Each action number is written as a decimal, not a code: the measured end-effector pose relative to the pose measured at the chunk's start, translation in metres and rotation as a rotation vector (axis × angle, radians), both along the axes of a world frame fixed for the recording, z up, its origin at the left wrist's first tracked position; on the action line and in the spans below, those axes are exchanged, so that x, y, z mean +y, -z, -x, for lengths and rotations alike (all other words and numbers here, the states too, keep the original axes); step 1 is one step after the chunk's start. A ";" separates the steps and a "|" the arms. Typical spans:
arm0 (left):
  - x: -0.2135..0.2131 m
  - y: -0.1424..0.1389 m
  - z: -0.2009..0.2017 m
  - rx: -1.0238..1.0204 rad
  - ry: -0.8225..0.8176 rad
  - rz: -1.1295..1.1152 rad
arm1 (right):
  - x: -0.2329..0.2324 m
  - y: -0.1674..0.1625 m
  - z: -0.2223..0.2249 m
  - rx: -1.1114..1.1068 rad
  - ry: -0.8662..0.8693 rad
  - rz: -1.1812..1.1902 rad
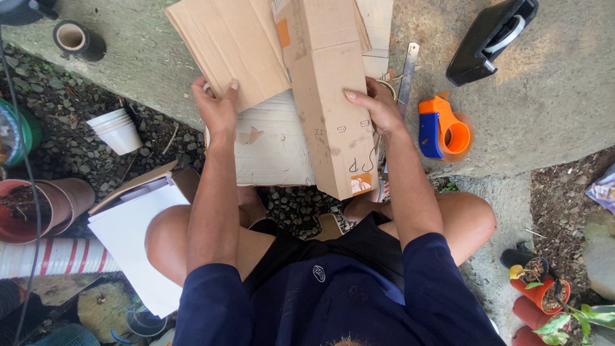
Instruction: The person assembles a cardboard box by folding flaps and securing them with orange tape. They place rolled paper tubes inside the box, then use a metal ruler to score and cut the cardboard to fit the contents. The person repeatedly opens and closes the box to check the fit.
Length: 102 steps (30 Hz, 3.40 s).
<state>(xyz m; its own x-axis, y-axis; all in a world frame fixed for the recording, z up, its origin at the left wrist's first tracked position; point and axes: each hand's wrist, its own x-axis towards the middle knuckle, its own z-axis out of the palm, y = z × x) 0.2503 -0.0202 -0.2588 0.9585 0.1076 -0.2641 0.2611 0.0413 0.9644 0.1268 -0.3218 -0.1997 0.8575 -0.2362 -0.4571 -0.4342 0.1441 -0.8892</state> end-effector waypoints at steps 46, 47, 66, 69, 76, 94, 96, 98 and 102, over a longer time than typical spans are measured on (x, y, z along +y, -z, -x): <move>0.020 0.008 0.038 -0.150 0.201 -0.497 | 0.101 -0.011 -0.077 0.062 -0.358 0.168; 0.020 0.009 0.037 -0.158 0.204 -0.515 | 0.101 -0.009 -0.077 0.073 -0.373 0.191; 0.010 0.011 0.043 -0.189 0.201 -0.618 | 0.118 -0.011 -0.034 -0.008 -0.235 0.738; 0.012 0.012 0.040 -0.209 0.190 -0.610 | 0.136 -0.015 0.001 -0.268 -0.391 1.096; 0.023 0.022 0.035 -0.229 0.207 -0.484 | 0.147 -0.013 0.008 -0.128 -0.499 1.151; 0.030 0.017 0.032 0.028 0.341 -0.432 | 0.144 -0.015 0.022 -0.035 -0.512 1.154; 0.038 0.016 0.031 -0.126 0.449 -0.571 | 0.141 -0.015 0.028 -0.045 -0.516 1.163; 0.048 0.017 0.033 -0.272 0.536 -0.637 | 0.139 -0.015 0.032 -0.072 -0.510 1.163; 0.057 0.021 0.040 -0.409 0.585 -0.639 | 0.136 -0.014 0.034 -0.065 -0.515 1.177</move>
<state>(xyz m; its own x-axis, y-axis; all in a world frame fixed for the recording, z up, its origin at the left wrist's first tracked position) 0.2104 0.0367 -0.2802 0.9110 -0.4097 0.0462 -0.2890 -0.5544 0.7804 0.0928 -0.1856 -0.1853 0.9826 -0.1033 -0.1543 -0.1563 -0.9087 -0.3870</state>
